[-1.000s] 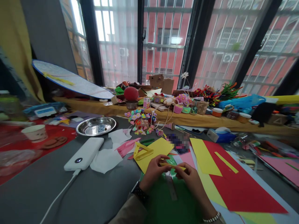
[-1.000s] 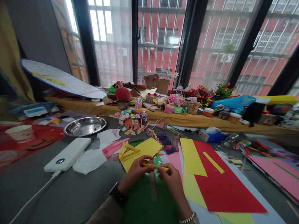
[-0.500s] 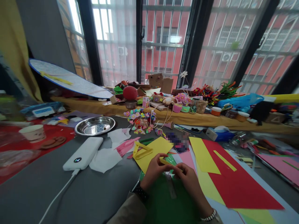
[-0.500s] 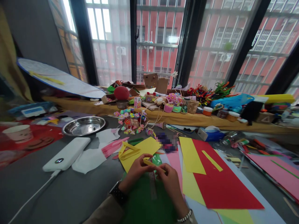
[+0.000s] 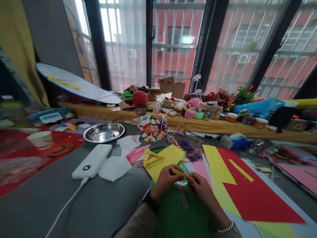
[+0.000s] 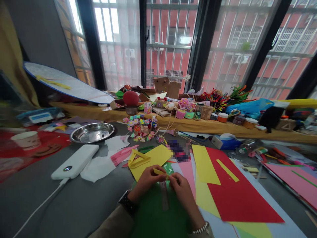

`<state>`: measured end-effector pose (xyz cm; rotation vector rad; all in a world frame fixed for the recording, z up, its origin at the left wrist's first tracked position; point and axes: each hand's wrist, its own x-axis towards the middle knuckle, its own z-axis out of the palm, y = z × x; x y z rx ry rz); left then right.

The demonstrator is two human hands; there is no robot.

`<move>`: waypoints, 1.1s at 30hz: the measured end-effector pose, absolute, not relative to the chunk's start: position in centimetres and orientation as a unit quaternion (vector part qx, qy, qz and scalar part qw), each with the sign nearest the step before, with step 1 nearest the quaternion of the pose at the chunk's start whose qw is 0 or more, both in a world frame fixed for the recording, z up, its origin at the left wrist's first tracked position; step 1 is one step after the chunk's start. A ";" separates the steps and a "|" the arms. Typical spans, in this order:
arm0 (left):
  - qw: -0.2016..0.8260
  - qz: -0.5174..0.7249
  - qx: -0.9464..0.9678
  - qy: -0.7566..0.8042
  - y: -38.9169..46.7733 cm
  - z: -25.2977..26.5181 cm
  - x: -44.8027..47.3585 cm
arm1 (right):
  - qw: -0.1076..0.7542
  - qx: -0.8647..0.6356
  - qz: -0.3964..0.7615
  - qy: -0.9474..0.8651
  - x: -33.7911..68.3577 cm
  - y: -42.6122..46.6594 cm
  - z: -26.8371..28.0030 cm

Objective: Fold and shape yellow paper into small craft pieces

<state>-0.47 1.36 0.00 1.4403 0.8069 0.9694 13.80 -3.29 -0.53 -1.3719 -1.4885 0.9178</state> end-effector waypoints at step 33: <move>0.641 0.450 0.511 0.354 1.4 0.5 -0.5 | 0.444 -0.571 0.125 -0.680 13.2 -3.8 -0.5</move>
